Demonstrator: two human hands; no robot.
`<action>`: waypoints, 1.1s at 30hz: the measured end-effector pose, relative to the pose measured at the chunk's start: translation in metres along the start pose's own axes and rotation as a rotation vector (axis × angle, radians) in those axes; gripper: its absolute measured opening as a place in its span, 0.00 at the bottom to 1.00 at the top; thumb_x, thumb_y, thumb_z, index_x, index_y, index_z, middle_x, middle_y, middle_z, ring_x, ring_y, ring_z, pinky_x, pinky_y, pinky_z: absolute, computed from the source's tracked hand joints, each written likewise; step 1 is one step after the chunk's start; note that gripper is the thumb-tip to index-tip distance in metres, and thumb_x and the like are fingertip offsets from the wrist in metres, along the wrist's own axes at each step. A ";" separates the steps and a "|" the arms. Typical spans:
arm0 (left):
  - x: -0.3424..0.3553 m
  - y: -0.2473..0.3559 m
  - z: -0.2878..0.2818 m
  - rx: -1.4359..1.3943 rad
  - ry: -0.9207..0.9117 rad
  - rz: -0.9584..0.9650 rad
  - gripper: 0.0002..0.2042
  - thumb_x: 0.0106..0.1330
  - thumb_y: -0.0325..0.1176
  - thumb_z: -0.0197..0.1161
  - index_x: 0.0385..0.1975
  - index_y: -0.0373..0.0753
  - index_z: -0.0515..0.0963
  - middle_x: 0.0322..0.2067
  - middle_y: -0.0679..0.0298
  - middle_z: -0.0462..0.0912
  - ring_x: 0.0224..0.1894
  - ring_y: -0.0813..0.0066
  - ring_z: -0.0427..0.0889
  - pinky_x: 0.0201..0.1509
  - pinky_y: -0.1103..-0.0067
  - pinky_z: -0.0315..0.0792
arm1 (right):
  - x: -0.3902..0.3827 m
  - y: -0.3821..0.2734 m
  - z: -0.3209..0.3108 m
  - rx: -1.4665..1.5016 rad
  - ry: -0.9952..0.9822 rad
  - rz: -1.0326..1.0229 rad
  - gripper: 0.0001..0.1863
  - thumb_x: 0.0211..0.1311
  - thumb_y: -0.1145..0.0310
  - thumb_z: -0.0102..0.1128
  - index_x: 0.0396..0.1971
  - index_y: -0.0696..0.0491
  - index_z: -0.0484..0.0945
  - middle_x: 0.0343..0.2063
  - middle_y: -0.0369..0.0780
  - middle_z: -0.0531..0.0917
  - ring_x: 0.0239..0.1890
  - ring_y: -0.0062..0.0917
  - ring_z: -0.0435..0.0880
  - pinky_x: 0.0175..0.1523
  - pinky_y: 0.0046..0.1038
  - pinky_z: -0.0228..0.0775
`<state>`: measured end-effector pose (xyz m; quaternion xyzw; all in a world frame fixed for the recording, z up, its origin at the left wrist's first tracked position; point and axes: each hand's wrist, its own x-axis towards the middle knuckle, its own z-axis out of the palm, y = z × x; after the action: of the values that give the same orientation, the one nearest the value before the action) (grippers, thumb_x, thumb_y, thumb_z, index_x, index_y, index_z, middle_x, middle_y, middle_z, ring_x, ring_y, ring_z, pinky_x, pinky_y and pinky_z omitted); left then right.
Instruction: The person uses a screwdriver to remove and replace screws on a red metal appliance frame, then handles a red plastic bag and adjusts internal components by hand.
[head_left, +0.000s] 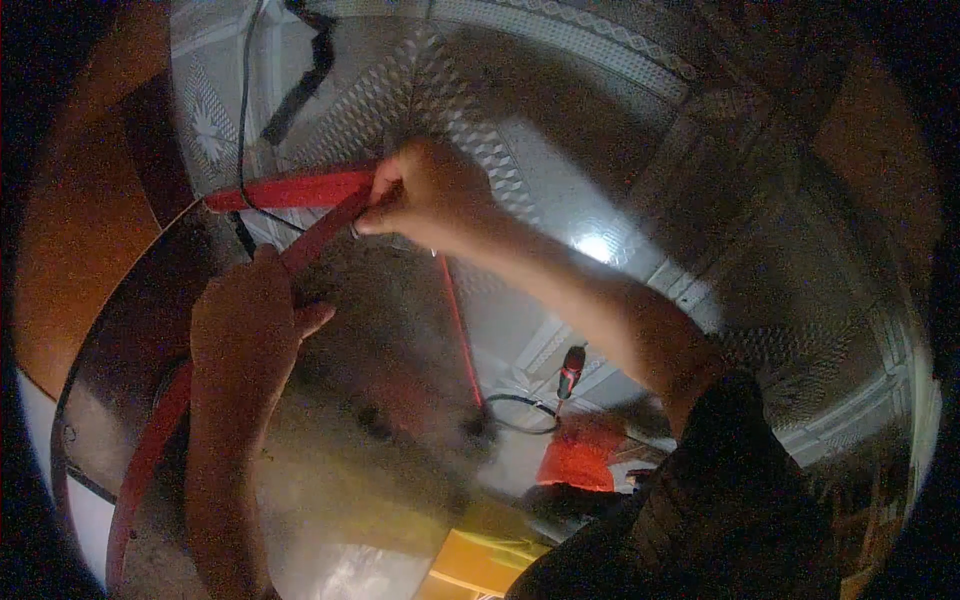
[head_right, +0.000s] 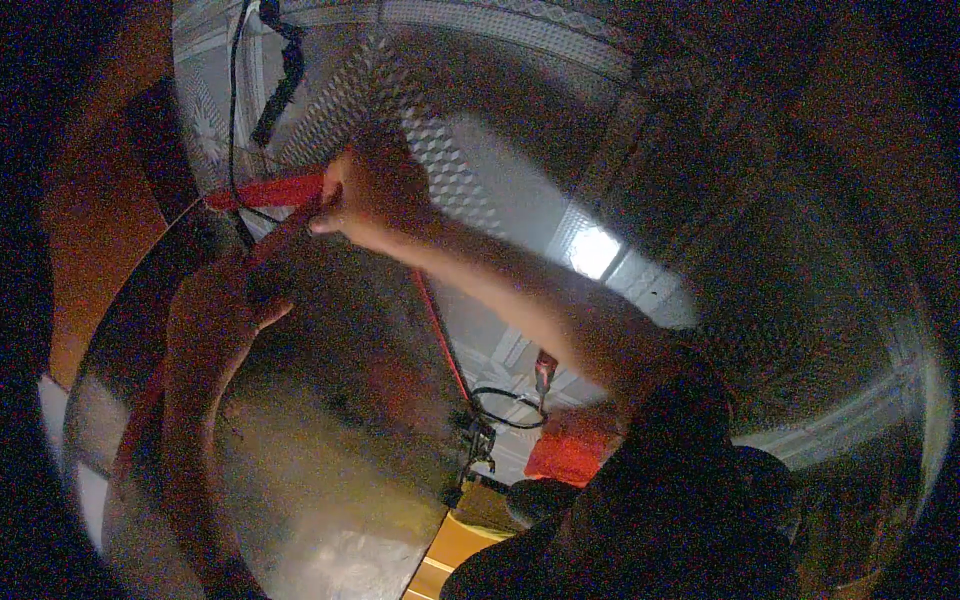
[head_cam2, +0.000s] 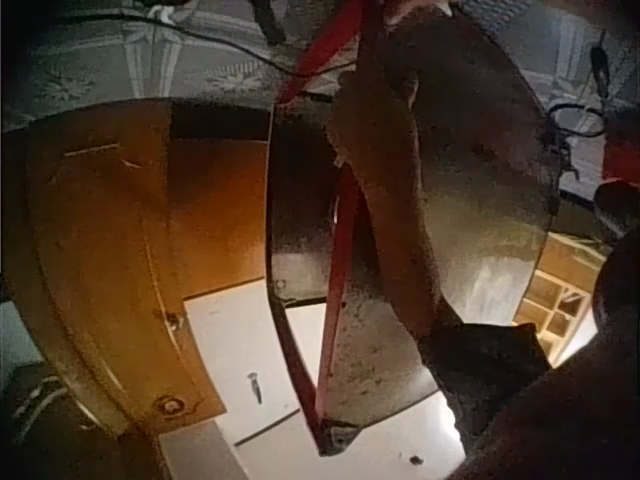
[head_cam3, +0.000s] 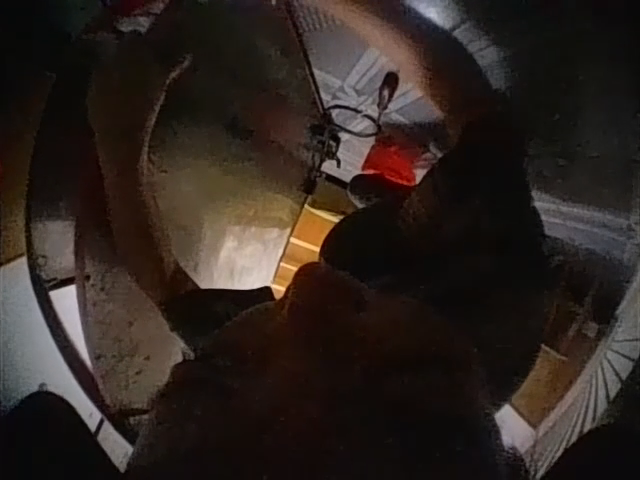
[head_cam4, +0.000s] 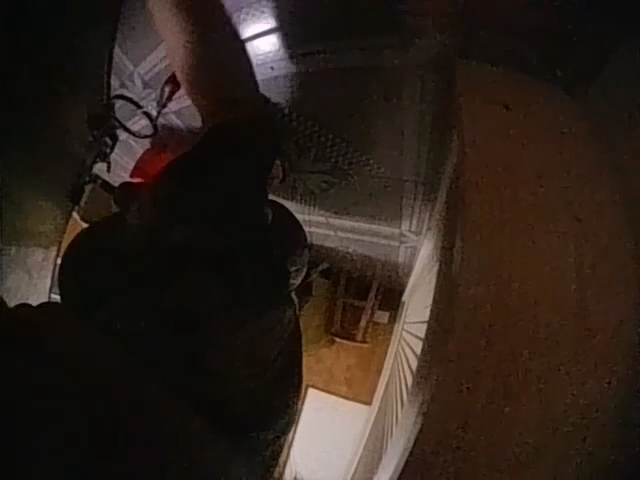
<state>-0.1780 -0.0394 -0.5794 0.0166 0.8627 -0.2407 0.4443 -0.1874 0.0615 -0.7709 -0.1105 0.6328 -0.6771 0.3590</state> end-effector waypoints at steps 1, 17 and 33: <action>0.003 0.001 0.007 0.006 0.008 0.017 0.23 0.47 0.49 0.70 0.29 0.35 0.71 0.20 0.56 0.78 0.26 0.57 0.81 0.31 0.69 0.75 | 0.007 0.000 -0.008 -0.079 -0.119 0.022 0.11 0.40 0.63 0.72 0.21 0.53 0.81 0.21 0.40 0.82 0.27 0.28 0.81 0.35 0.30 0.71; -0.017 -0.087 0.063 -0.528 -0.165 0.049 0.24 0.47 0.48 0.70 0.30 0.33 0.73 0.24 0.53 0.79 0.31 0.56 0.81 0.36 0.67 0.75 | 0.036 -0.014 -0.013 -0.161 -0.435 -0.381 0.15 0.41 0.60 0.72 0.25 0.55 0.81 0.23 0.40 0.82 0.29 0.25 0.81 0.36 0.28 0.70; 0.004 0.013 -0.006 0.089 -0.212 -0.156 0.23 0.45 0.48 0.71 0.36 0.37 0.80 0.35 0.54 0.82 0.39 0.55 0.82 0.45 0.64 0.76 | -0.243 0.138 0.009 -0.590 -0.922 -0.808 0.14 0.41 0.62 0.62 0.30 0.52 0.78 0.33 0.41 0.76 0.43 0.36 0.74 0.48 0.41 0.65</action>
<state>-0.1817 -0.0258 -0.5847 -0.0563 0.7980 -0.3130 0.5119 0.0403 0.2143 -0.8249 -0.7089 0.4822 -0.4407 0.2658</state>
